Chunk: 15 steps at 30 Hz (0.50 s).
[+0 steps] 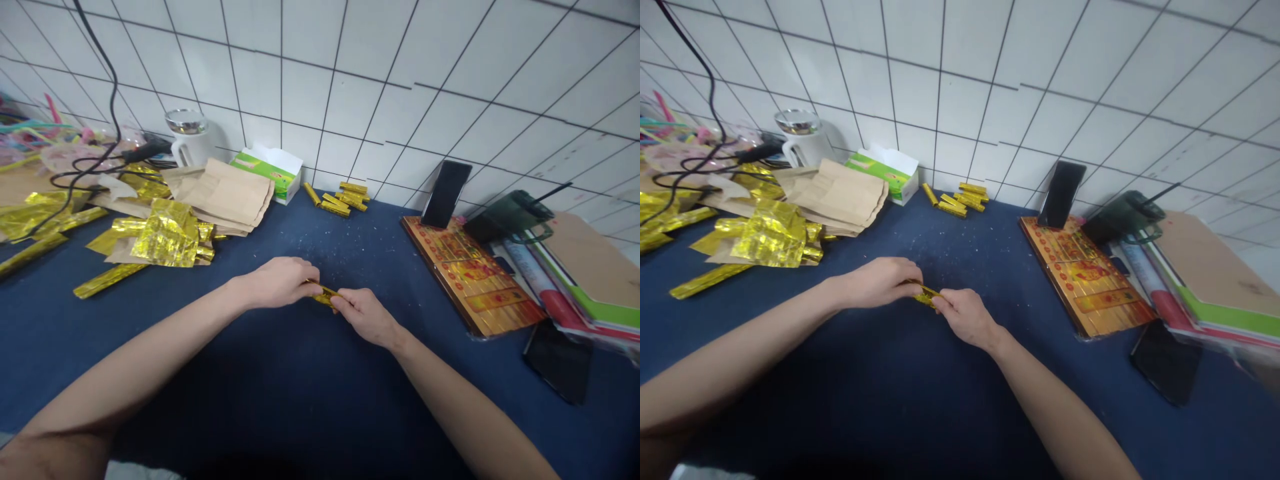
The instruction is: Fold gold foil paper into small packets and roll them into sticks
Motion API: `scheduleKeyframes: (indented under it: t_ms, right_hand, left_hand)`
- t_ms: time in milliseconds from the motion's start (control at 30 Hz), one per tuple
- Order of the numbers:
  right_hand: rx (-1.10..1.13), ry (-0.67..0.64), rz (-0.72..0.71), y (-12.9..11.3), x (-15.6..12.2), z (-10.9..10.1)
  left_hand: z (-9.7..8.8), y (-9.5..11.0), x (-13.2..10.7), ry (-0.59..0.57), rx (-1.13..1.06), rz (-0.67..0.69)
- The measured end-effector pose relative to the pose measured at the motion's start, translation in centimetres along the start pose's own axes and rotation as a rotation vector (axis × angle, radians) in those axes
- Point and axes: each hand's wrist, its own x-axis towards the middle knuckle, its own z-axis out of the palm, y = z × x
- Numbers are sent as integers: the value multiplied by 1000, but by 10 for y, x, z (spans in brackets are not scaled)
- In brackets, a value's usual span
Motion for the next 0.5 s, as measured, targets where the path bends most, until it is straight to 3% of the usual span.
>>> scheduleKeyframes:
  t_ms: [167, 267, 500]
  right_hand:
    - [-193, 13, -125, 2, -2, 9]
    - [-175, 7, -153, 3, -2, 11]
    - [2, 10, -41, 2, -1, 1]
  left_hand:
    - [19, 20, 2, -1, 187, 128]
    - [23, 19, 3, -20, 185, 136]
    - [15, -1, 3, 18, -29, -19]
